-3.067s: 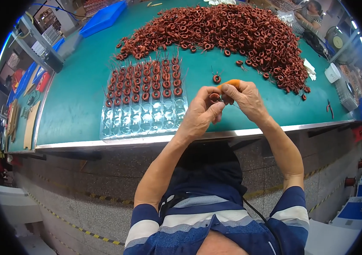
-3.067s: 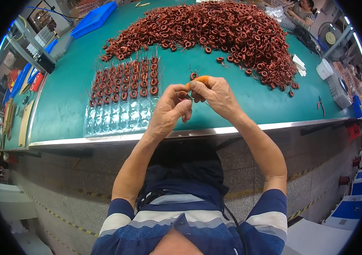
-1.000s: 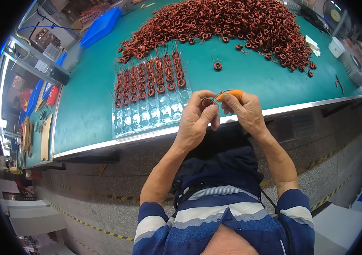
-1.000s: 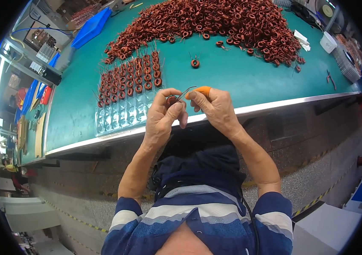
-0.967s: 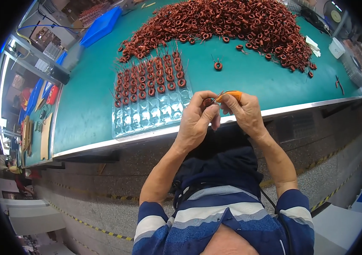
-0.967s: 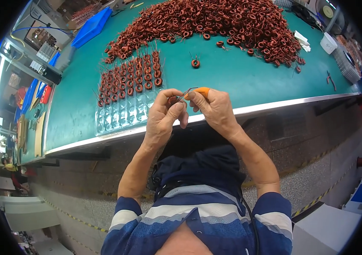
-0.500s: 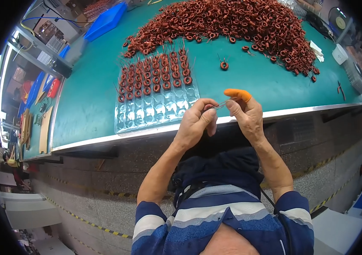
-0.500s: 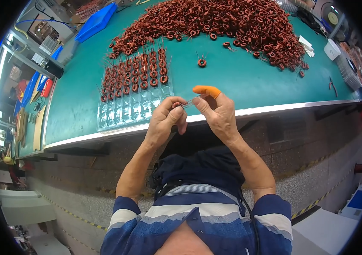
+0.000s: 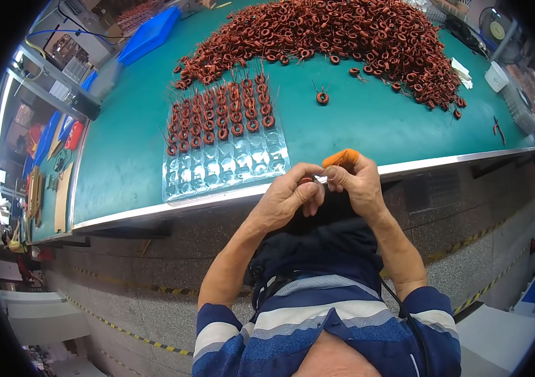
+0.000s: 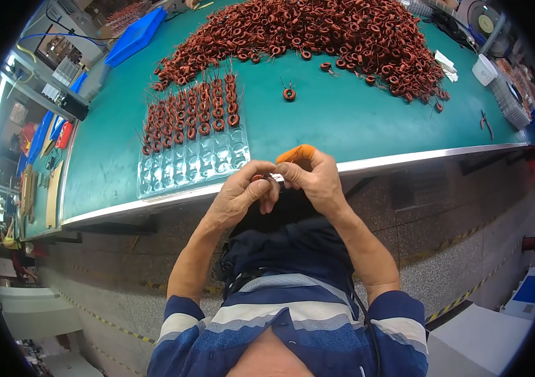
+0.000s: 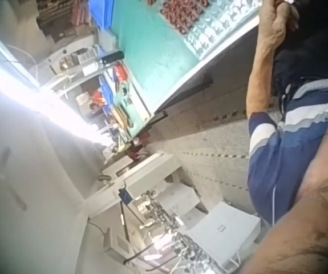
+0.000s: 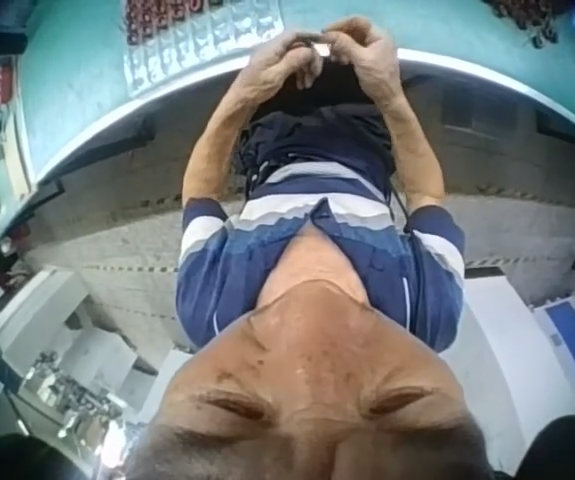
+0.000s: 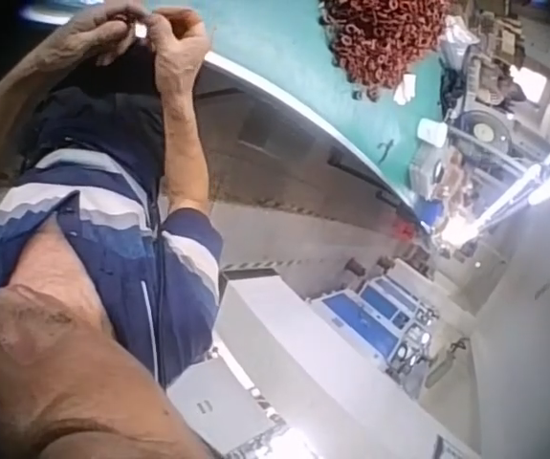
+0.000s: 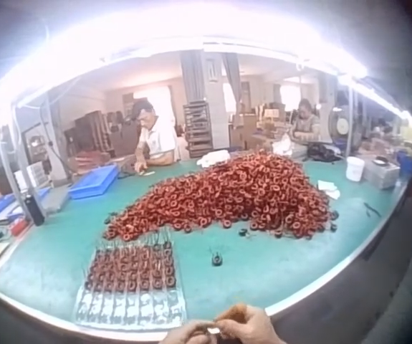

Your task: Picking up electrical copper coils, inspecting or adjusting them with a needle tool, and placing them into a plastic organizer tray.

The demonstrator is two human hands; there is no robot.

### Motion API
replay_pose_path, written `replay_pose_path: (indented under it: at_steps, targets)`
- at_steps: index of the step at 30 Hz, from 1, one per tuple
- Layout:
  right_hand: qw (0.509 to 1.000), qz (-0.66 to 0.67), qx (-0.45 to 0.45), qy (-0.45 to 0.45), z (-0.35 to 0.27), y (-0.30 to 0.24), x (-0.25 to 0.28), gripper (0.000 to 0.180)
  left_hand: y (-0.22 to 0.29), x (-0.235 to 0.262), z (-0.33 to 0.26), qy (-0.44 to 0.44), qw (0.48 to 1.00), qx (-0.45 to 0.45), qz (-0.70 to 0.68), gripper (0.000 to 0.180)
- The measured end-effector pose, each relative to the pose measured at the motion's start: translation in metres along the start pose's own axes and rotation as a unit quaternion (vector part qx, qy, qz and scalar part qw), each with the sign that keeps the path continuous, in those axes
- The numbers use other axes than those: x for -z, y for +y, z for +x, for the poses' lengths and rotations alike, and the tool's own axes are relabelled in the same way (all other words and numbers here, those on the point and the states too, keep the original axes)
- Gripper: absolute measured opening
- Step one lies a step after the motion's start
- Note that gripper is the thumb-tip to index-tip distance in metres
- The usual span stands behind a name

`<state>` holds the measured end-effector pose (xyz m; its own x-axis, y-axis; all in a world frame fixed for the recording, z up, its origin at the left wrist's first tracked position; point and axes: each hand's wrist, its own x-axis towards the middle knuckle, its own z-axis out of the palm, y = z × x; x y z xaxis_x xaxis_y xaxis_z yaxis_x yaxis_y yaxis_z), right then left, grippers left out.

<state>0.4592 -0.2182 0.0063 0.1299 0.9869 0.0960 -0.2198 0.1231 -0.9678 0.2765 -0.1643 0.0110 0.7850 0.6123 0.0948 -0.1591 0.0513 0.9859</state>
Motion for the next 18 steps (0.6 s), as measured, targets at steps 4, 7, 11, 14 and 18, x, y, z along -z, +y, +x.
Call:
replay_pose_path:
  at_steps: [4,7,11,14,18]
  targets:
    - [0.935,-0.227,0.237,0.133,-0.017,0.002,-0.015,0.018,-0.014,-0.020,-0.004,0.061,0.995,-0.056,-0.057,0.026]
    - [0.982,-0.050,0.114,0.140,-0.023,0.000,-0.018,0.017,-0.014,-0.031,-0.005,0.097,0.990,-0.079,-0.069,0.023]
    - [0.987,-0.033,0.103,0.119,-0.021,-0.010,-0.015,0.017,-0.014,-0.033,-0.007,0.122,0.990,-0.055,-0.050,0.019]
    - [0.976,-0.136,0.140,0.098,-0.017,-0.009,-0.012,0.019,-0.016,-0.030,-0.003,0.146,0.988,-0.039,-0.030,0.017]
    - [0.977,-0.117,0.117,0.138,-0.008,-0.001,-0.006,0.029,-0.021,-0.028,0.002,0.136,0.990,-0.020,-0.022,0.019]
